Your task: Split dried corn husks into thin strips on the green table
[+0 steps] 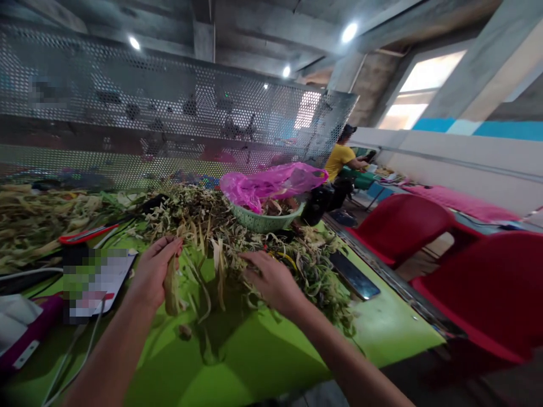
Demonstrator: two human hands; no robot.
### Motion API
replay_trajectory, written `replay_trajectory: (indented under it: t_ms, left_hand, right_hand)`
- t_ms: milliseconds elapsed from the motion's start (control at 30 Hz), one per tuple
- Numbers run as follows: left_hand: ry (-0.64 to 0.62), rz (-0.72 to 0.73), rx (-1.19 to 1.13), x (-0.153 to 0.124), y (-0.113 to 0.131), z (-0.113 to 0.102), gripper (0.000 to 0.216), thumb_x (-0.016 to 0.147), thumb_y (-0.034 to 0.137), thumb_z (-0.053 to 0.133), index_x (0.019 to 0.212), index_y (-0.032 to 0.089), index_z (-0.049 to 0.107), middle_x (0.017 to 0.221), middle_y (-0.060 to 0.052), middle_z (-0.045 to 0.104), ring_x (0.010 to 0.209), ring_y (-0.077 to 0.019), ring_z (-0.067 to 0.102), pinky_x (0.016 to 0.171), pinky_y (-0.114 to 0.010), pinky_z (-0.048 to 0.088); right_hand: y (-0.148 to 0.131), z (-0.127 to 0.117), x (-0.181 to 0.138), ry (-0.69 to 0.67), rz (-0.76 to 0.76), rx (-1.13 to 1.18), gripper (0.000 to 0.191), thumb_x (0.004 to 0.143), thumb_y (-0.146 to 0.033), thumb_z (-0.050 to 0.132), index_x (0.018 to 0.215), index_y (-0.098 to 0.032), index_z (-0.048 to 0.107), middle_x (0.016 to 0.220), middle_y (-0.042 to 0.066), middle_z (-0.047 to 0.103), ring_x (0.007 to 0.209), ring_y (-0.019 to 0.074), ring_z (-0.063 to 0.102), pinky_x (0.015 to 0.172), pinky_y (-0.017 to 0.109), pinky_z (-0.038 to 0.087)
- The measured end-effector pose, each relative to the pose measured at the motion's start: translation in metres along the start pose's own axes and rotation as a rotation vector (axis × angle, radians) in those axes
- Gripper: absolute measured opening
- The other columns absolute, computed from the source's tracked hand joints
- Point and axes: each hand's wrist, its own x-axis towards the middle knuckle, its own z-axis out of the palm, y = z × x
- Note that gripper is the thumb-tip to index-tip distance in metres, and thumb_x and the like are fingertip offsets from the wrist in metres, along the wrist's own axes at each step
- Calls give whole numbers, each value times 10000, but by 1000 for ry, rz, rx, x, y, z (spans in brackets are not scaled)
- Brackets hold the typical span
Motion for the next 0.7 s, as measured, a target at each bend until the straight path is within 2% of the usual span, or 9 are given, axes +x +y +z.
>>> replay_trajectory:
  t_ms: [67,100,200,267,367,467,567,700]
  left_hand:
    - [-8,-2,-18,-1,1,1,305,587,372,789,703,162,601,623,50,512,603,-78,433,560,-190,322]
    - [-14,-2,-24,-2,2,1,308,586,373,790,706,161,602,628,49,513,606,-79,434,562,-189,323]
    - [-23,-4,-31,-3,3,2,318,581,378,792,710,157,604,628,45,510,605,-81,433,557,-192,324]
    - [-26,-6,-33,-4,3,2,318,581,381,790,703,157,599,625,44,509,600,-82,434,552,-194,324]
    - [-30,-8,-19,-4,3,2,312,587,388,782,695,159,598,625,45,518,583,-79,434,545,-197,320]
    - [-43,2,1,-4,1,2,296,598,391,769,693,161,609,621,46,525,584,-78,446,565,-201,331]
    - [-58,9,-1,-4,0,3,281,608,390,760,688,164,613,621,45,529,594,-83,458,582,-203,341]
    - [-62,3,-1,-3,0,2,267,620,375,758,700,161,618,628,35,526,604,-90,461,572,-201,343]
  right_hand:
    - [20,-16,-3,97,89,-80,270,934,-308,434,1125,-240,612,1116,51,665,973,199,627,837,310,473]
    - [31,-21,-5,103,131,-137,233,921,-299,447,1039,-235,637,1064,46,682,940,202,634,819,308,467]
    - [58,-28,-11,24,263,-333,180,873,-288,493,956,-233,642,967,38,699,836,208,640,690,286,437]
    - [67,-24,-12,-37,322,-399,212,854,-315,510,1007,-227,626,940,47,699,795,210,636,627,272,401]
    - [67,-17,-10,-107,358,-415,349,813,-312,533,1151,-231,561,901,48,692,766,211,628,580,259,347]
    - [60,-14,-1,-162,409,-444,460,729,-254,572,1185,-226,521,824,40,671,719,212,612,543,256,283]
    - [52,-17,8,-180,450,-448,487,685,-254,593,1165,-215,519,795,43,660,702,217,602,536,258,258]
    - [40,-32,15,-163,404,-456,462,694,-232,570,1155,-234,537,810,36,668,704,213,597,549,257,269]
